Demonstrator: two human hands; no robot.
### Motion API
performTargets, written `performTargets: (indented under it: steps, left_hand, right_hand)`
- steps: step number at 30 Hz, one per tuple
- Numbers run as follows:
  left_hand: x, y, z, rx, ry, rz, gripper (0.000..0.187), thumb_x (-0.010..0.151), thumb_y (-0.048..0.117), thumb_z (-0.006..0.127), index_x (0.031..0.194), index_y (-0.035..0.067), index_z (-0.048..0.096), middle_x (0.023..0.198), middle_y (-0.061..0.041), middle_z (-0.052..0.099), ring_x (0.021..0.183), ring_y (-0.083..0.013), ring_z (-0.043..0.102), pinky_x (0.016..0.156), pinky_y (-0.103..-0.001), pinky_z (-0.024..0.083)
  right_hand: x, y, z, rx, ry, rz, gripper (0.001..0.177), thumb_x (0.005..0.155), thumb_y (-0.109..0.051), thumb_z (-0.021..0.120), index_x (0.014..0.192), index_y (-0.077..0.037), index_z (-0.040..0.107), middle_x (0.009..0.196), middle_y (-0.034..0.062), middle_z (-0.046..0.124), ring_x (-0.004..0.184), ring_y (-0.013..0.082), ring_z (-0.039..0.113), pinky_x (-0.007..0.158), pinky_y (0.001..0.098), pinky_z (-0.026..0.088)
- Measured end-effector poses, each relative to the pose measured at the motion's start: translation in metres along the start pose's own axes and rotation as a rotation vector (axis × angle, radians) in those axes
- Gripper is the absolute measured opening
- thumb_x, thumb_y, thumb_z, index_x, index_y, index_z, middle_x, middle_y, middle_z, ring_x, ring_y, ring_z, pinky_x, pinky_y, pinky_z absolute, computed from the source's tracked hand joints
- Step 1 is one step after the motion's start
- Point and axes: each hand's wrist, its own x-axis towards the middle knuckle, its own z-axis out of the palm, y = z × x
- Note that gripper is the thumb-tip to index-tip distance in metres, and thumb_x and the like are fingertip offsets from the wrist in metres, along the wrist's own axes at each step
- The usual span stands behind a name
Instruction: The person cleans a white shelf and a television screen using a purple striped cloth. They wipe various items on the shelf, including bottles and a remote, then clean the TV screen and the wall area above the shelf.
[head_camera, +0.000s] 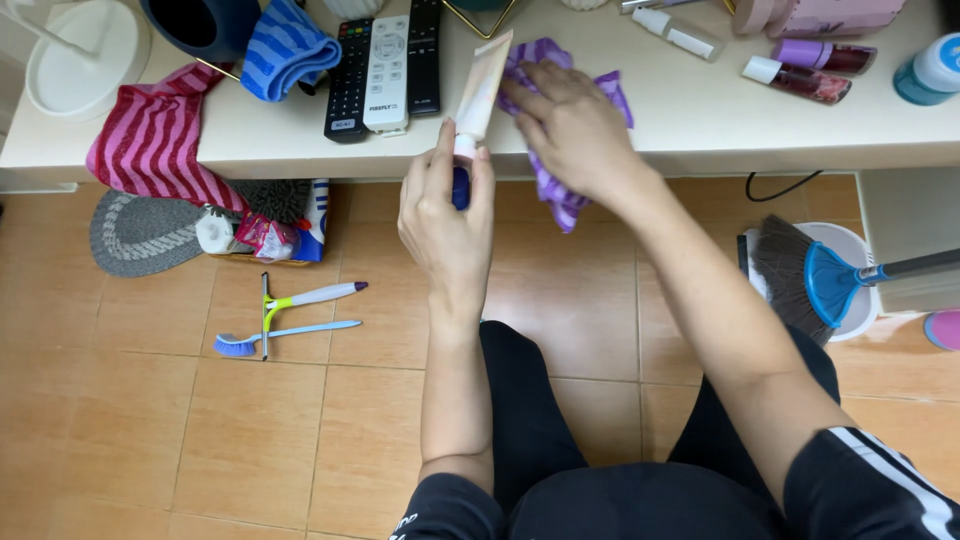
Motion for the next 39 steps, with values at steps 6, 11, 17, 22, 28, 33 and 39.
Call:
performTargets:
  steps: [6, 11, 17, 22, 28, 33, 39]
  left_hand:
    - [-0.006, -0.011, -0.007, -0.036, -0.022, -0.008, 0.042, 0.098, 0.021, 0.074, 0.136, 0.005, 0.067, 0.1, -0.011, 0.069, 0.089, -0.0258, 0.067, 0.082, -0.039, 0.055]
    - [-0.012, -0.009, 0.003, -0.053, -0.055, -0.028, 0.044, 0.096, 0.021, 0.076, 0.136, 0.006, 0.067, 0.099, -0.009, 0.069, 0.09, -0.0247, 0.067, 0.081, -0.039, 0.055]
    - [-0.017, -0.003, 0.018, -0.034, -0.068, 0.003, 0.046, 0.095, 0.021, 0.078, 0.138, 0.007, 0.067, 0.1, -0.007, 0.066, 0.094, -0.024, 0.066, 0.084, -0.04, 0.055]
    - [-0.024, 0.009, 0.034, -0.031, -0.088, 0.031, 0.047, 0.094, 0.022, 0.078, 0.137, 0.009, 0.067, 0.102, -0.005, 0.066, 0.095, -0.0233, 0.066, 0.082, -0.04, 0.056]
    - [-0.036, 0.036, 0.047, -0.042, -0.164, 0.049, 0.044, 0.093, 0.025, 0.078, 0.135, 0.014, 0.068, 0.107, -0.007, 0.066, 0.097, -0.0252, 0.066, 0.076, -0.041, 0.057]
    - [-0.042, 0.054, 0.056, 0.047, -0.151, 0.02, 0.044, 0.091, 0.028, 0.078, 0.133, 0.015, 0.071, 0.102, -0.006, 0.066, 0.091, -0.0256, 0.066, 0.071, -0.042, 0.057]
    - [-0.053, 0.072, 0.088, 0.056, -0.23, 0.142, 0.044, 0.092, 0.029, 0.078, 0.132, 0.013, 0.07, 0.103, -0.007, 0.068, 0.093, -0.0243, 0.068, 0.064, -0.037, 0.058]
  right_hand:
    - [-0.04, 0.038, -0.058, -0.068, -0.083, 0.255, 0.032, 0.114, -0.011, 0.052, 0.141, -0.001, 0.067, 0.141, 0.0254, 0.063, 0.134, 0.0401, 0.059, 0.111, 0.0517, 0.05]
    - [-0.009, 0.028, -0.009, -0.111, -0.037, 0.221, 0.033, 0.116, -0.016, 0.052, 0.139, 0.001, 0.068, 0.143, 0.0278, 0.061, 0.136, 0.0437, 0.056, 0.116, 0.0544, 0.042]
    - [-0.006, -0.001, -0.02, -0.022, -0.076, 0.17, 0.033, 0.112, -0.023, 0.055, 0.134, -0.002, 0.069, 0.143, 0.0241, 0.062, 0.136, 0.0422, 0.055, 0.116, 0.0573, 0.041]
    - [-0.062, 0.03, -0.066, -0.029, -0.091, 0.27, 0.033, 0.115, -0.023, 0.054, 0.136, -0.003, 0.069, 0.143, 0.0248, 0.062, 0.133, 0.0433, 0.056, 0.113, 0.0588, 0.042]
    - [-0.067, 0.029, -0.055, -0.208, -0.024, 0.296, 0.031, 0.118, -0.02, 0.052, 0.138, -0.003, 0.068, 0.142, 0.0229, 0.065, 0.135, 0.0408, 0.059, 0.117, 0.0568, 0.042]
    - [-0.083, 0.016, -0.081, -0.03, 0.0, 0.238, 0.028, 0.111, -0.014, 0.058, 0.134, -0.003, 0.069, 0.137, 0.0239, 0.066, 0.131, 0.0413, 0.059, 0.114, 0.0534, 0.042]
    - [-0.137, 0.044, -0.14, 0.012, 0.081, 0.318, 0.023, 0.104, 0.002, 0.065, 0.126, -0.002, 0.072, 0.136, 0.0197, 0.067, 0.132, 0.0381, 0.061, 0.115, 0.0484, 0.045]
